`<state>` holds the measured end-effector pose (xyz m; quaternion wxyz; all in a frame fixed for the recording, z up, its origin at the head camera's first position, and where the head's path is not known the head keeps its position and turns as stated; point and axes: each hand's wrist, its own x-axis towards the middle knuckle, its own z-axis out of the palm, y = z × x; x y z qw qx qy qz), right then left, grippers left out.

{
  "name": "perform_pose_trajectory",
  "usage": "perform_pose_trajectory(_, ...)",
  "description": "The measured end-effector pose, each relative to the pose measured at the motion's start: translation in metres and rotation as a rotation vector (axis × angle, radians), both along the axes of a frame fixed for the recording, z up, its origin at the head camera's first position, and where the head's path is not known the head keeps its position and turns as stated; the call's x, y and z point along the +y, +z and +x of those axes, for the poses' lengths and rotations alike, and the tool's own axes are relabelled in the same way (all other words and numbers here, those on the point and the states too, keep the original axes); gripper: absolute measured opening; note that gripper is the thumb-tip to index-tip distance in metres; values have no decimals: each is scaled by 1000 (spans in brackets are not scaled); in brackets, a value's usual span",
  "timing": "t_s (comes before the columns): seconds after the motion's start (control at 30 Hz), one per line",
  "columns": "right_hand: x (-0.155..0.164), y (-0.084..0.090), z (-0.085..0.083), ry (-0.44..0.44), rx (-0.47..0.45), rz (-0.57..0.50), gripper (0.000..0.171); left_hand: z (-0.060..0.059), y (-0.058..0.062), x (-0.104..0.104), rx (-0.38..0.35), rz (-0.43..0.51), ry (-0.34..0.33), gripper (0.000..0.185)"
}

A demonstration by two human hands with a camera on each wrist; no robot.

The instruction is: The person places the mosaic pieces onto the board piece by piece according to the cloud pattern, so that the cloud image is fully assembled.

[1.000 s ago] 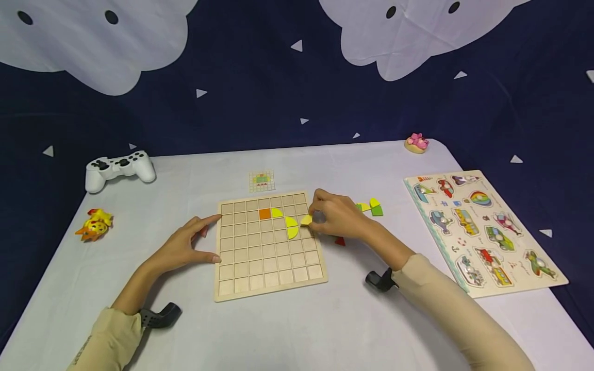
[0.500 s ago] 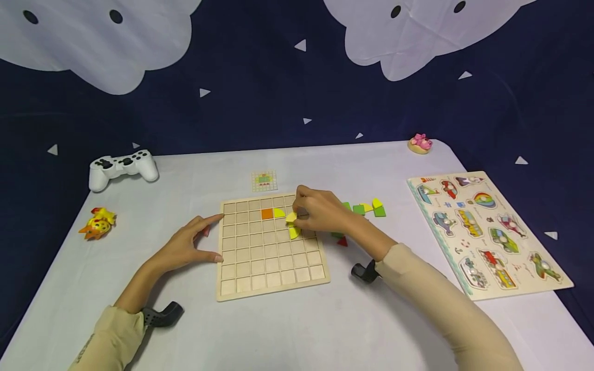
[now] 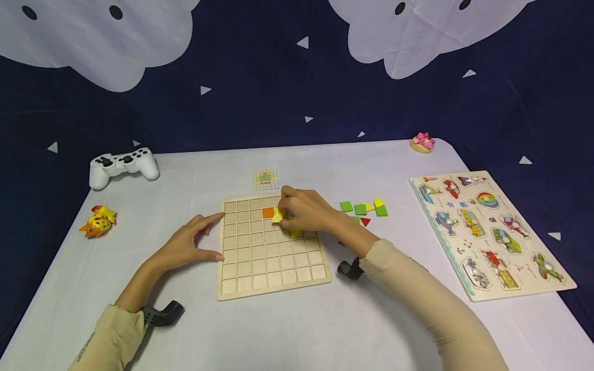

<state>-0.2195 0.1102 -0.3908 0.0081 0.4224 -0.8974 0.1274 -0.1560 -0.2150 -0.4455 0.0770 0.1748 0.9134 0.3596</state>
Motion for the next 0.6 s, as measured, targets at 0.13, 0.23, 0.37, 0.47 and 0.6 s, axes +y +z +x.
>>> perform_pose_trajectory(0.13, -8, 1, -1, 16, 3, 15, 25, 0, 0, 0, 8, 6, -1, 101)
perform_pose_trajectory(0.23, -15, 1, -3, 24, -6, 29, 28, 0, 0, 0, 12, 5, 2, 102)
perform_pose_trajectory(0.37, -24, 0, -5, 32, -15, 44, 29, 0, 0, 0, 11, 7, 4, 101)
perform_pose_trajectory(0.47, -31, 0, -8, 48, -1, 42, 26, 0, 0, 0, 6, 12, 3, 101)
perform_pose_trajectory(0.6, -37, -2, -12, 75, 19, 33, 20, 0, 0, 0, -3, 14, 4, 101)
